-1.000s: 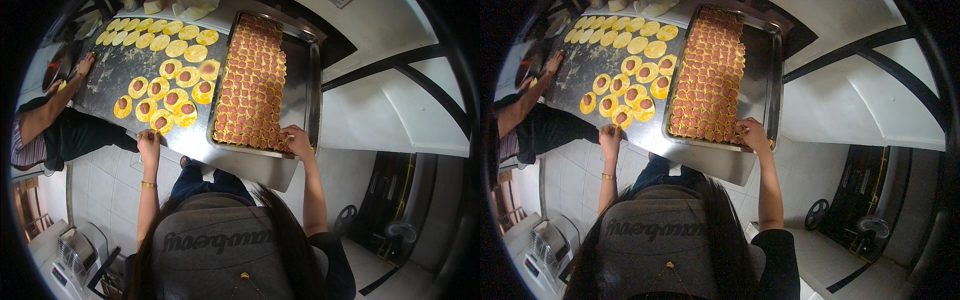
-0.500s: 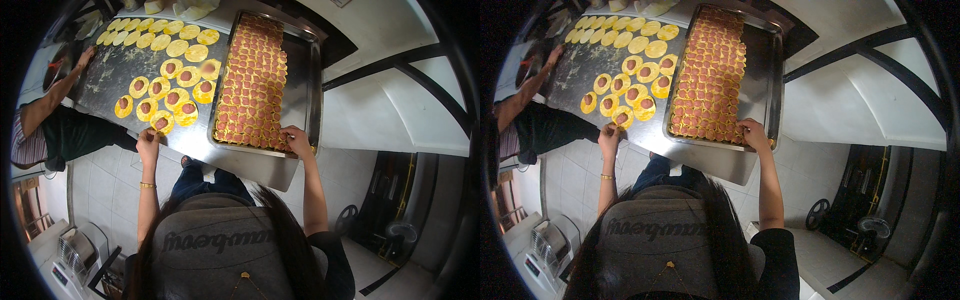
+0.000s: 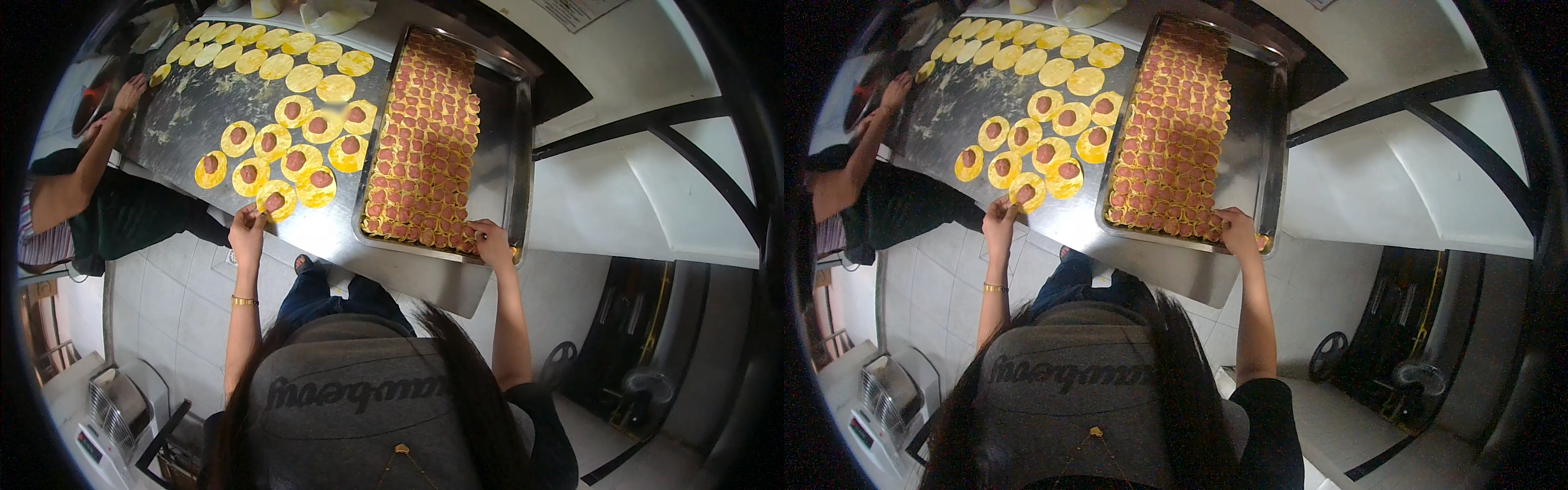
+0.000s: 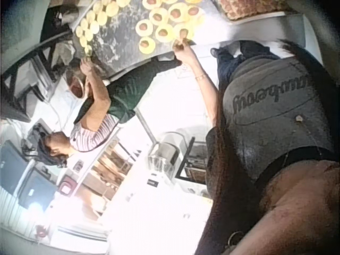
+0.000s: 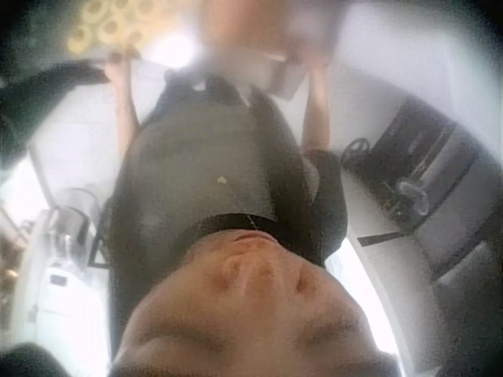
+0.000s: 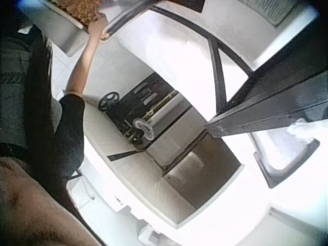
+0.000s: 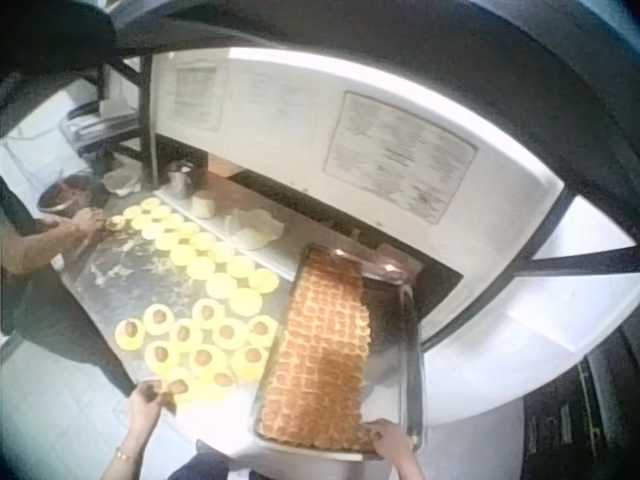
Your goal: The person places a small sausage onto a round yellow dough disc, folds the dough around the sausage to form a pastry, and places it on a metal tray. The person repeats this process continuously while another person works nearby.
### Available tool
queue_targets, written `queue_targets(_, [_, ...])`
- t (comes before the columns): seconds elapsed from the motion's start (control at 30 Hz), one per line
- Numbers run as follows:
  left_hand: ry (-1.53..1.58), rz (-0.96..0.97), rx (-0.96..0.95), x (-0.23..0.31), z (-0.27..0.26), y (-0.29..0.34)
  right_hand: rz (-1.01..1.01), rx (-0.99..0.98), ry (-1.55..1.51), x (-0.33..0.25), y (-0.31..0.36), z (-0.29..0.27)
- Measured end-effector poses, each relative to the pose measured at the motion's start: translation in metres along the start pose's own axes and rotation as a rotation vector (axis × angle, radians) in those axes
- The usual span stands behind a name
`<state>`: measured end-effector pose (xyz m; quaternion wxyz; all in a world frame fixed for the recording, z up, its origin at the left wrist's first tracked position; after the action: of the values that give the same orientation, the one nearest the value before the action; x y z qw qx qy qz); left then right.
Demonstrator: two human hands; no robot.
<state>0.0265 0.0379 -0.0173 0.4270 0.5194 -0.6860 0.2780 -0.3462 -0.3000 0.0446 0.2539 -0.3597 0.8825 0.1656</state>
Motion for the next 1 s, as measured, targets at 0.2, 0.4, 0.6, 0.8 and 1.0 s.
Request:
queue_targets(0.2, [-0.024, -0.003, -0.022, 0.019, -0.001, 0.003, -0.005, 0.198, 0.036, -0.032, -0.008, -0.010])
queue_targets(0.4, [0.890, -0.395, -0.259, 0.034, 0.007, 0.005, -0.186, 0.170, -0.479, -0.128, -0.043, 0.045])
queue_targets(0.6, [1.081, -0.511, -0.424, 0.057, 0.006, 0.028, 0.280, -0.299, -1.307, -0.226, -0.047, 0.154])
queue_targets(0.8, [0.433, -0.300, -0.386, 0.040, 0.009, 0.039, 0.164, -0.101, -0.963, -0.213, -0.051, 0.216])
queue_targets(1.0, [0.449, -0.263, -0.389, 0.035, 0.004, 0.046, 0.105, -0.216, -0.752, -0.206, -0.045, 0.219])
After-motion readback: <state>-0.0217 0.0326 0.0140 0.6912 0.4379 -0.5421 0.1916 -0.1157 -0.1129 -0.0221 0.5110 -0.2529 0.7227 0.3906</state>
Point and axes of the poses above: each hand's wrist, its own y-axis away from the middle knuckle, its own z-axis out of the palm, x = y × z, the point moved 1 cm from there along -y, towards the middle knuckle
